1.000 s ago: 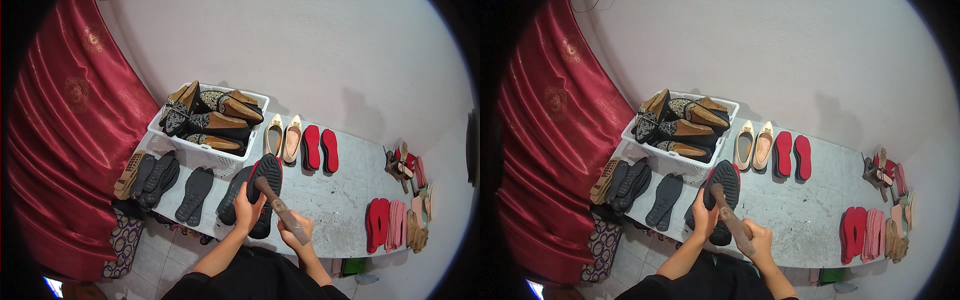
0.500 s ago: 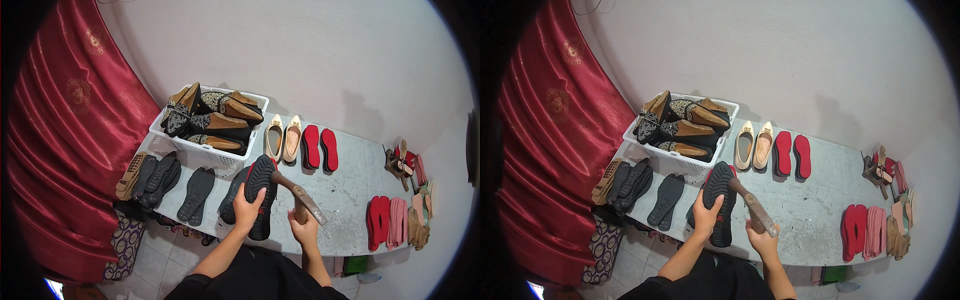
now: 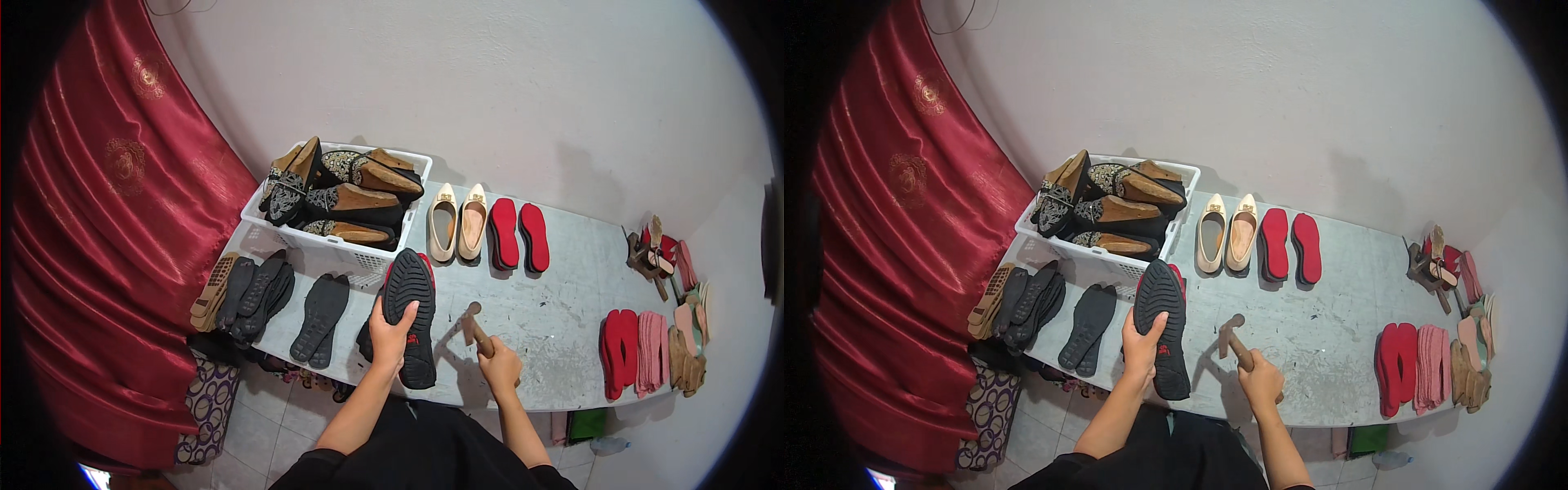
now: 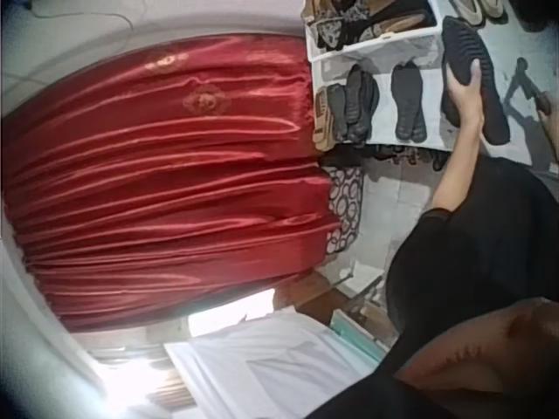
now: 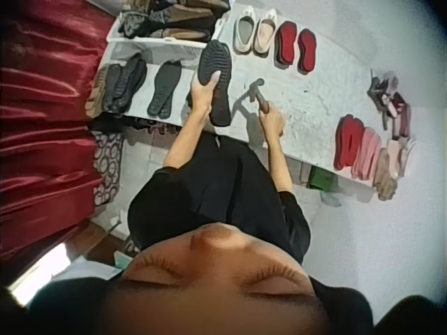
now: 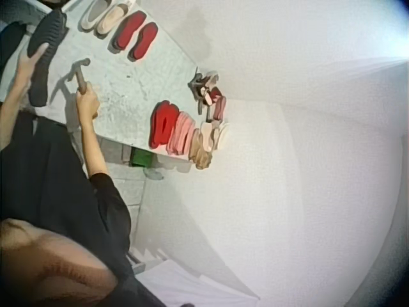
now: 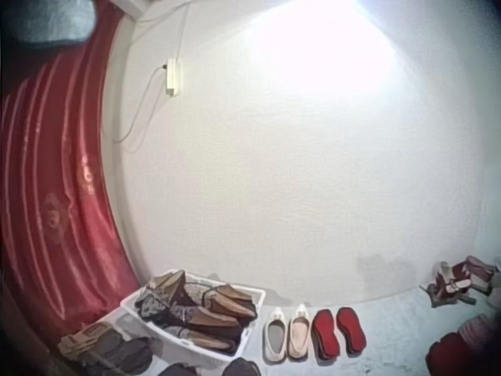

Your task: The person assembles a shoe by joining the shoe sole and shoe upper with a hammer.

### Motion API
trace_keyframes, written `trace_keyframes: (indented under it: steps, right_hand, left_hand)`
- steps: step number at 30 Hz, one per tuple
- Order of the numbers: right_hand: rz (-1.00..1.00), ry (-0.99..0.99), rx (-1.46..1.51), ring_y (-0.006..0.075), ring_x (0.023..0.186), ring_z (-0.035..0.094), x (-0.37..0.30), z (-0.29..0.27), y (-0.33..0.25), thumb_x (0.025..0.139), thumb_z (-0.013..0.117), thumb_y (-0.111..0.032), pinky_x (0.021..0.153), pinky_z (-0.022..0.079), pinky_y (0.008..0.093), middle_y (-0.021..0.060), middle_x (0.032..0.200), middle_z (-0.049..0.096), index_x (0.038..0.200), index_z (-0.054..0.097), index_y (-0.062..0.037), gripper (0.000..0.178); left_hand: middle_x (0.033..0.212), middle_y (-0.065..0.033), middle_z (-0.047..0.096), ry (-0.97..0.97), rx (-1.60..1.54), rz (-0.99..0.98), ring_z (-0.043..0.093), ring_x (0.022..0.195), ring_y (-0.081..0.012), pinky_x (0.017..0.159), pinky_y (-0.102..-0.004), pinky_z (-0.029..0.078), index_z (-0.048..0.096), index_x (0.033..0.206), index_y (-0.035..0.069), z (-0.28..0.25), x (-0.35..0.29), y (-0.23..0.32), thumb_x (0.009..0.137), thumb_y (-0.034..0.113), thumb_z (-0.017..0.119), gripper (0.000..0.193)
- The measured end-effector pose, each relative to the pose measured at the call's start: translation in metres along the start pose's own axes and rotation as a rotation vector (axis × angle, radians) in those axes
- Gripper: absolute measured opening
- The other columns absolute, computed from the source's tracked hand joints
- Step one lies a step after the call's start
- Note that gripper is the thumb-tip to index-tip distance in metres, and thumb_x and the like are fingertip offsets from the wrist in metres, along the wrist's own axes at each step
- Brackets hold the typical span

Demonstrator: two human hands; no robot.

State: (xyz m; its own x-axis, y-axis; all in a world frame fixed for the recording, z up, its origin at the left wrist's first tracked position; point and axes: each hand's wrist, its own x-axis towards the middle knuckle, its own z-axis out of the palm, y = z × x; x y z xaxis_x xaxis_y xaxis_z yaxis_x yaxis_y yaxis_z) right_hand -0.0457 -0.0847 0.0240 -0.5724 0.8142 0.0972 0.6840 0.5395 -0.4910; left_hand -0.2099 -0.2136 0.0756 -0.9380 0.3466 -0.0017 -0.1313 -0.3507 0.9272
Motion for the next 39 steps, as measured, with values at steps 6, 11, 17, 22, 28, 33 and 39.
trace_keyframes:
  steps: [6, 11, 17, 22, 28, 33, 39]
  right_hand:
    - [-0.152, -0.008, -0.084, 0.0314, 0.062, 0.060, -0.004, 0.033, 0.022, 0.065, 0.070, -0.020, 0.054, 0.045, 0.0416, 0.0097, 0.066, 0.060, 0.076, 0.054, -0.0121, 0.021]
    - [-0.188, -0.018, -0.107, 0.0299, 0.061, 0.060, -0.008, 0.043, 0.027, 0.063, 0.072, -0.019, 0.053, 0.045, 0.0406, 0.0082, 0.065, 0.059, 0.075, 0.053, -0.0116, 0.024]
    - [-0.231, -0.071, -0.116, 0.0285, 0.063, 0.060, -0.012, 0.047, 0.026, 0.065, 0.073, -0.025, 0.053, 0.046, 0.0399, 0.0081, 0.068, 0.060, 0.078, 0.052, -0.0113, 0.028]
    - [-0.347, -0.074, -0.218, 0.0264, 0.063, 0.059, -0.020, 0.057, 0.024, 0.069, 0.069, -0.043, 0.052, 0.045, 0.0386, 0.0078, 0.069, 0.058, 0.082, 0.050, -0.0086, 0.042]
    - [-0.361, -0.022, -0.274, 0.0263, 0.071, 0.056, -0.034, 0.078, 0.025, 0.067, 0.070, -0.043, 0.058, 0.043, 0.0396, 0.0074, 0.075, 0.055, 0.085, 0.050, -0.0060, 0.045]
    - [-0.319, -0.046, -0.270, 0.0284, 0.079, 0.053, -0.038, 0.082, 0.021, 0.068, 0.071, -0.035, 0.064, 0.043, 0.0400, 0.0120, 0.084, 0.052, 0.088, 0.050, -0.0048, 0.042]
    - [-0.308, 0.065, 0.132, 0.0312, 0.085, 0.051, -0.019, 0.050, -0.020, 0.070, 0.069, -0.017, 0.071, 0.043, 0.0411, 0.0163, 0.091, 0.050, 0.099, 0.050, -0.0025, 0.037]
  left_hand:
    - [0.106, -0.0096, 0.058, 0.012, -0.090, -0.042, 0.056, 0.093, -0.0155, 0.084, -0.0270, 0.045, 0.050, 0.116, -0.003, 0.002, -0.001, 0.002, 0.081, 0.008, 0.066, 0.039]
    - [0.107, -0.0095, 0.058, 0.006, -0.078, -0.045, 0.056, 0.094, -0.0159, 0.085, -0.0273, 0.045, 0.050, 0.116, -0.003, 0.002, -0.002, 0.002, 0.082, 0.008, 0.065, 0.039]
    - [0.106, -0.0091, 0.058, 0.004, -0.109, -0.090, 0.056, 0.093, -0.0156, 0.084, -0.0273, 0.045, 0.050, 0.115, -0.002, 0.000, -0.001, -0.001, 0.082, 0.008, 0.065, 0.037]
    - [0.105, -0.0089, 0.058, -0.002, -0.100, -0.126, 0.056, 0.093, -0.0155, 0.084, -0.0271, 0.045, 0.051, 0.113, -0.002, 0.001, -0.001, -0.005, 0.082, 0.009, 0.065, 0.036]
    - [0.105, -0.0090, 0.059, -0.023, -0.105, -0.140, 0.057, 0.092, -0.0154, 0.083, -0.0267, 0.045, 0.052, 0.113, -0.002, -0.003, 0.003, -0.001, 0.082, 0.009, 0.065, 0.036]
    - [0.104, -0.0090, 0.059, -0.021, -0.099, -0.142, 0.057, 0.091, -0.0152, 0.082, -0.0268, 0.046, 0.052, 0.112, -0.003, -0.010, 0.009, 0.001, 0.082, 0.009, 0.065, 0.035]
    - [0.101, -0.0074, 0.060, -0.029, -0.111, -0.145, 0.058, 0.089, -0.0139, 0.080, -0.0258, 0.046, 0.053, 0.109, -0.002, -0.014, 0.016, 0.017, 0.082, 0.009, 0.065, 0.032]
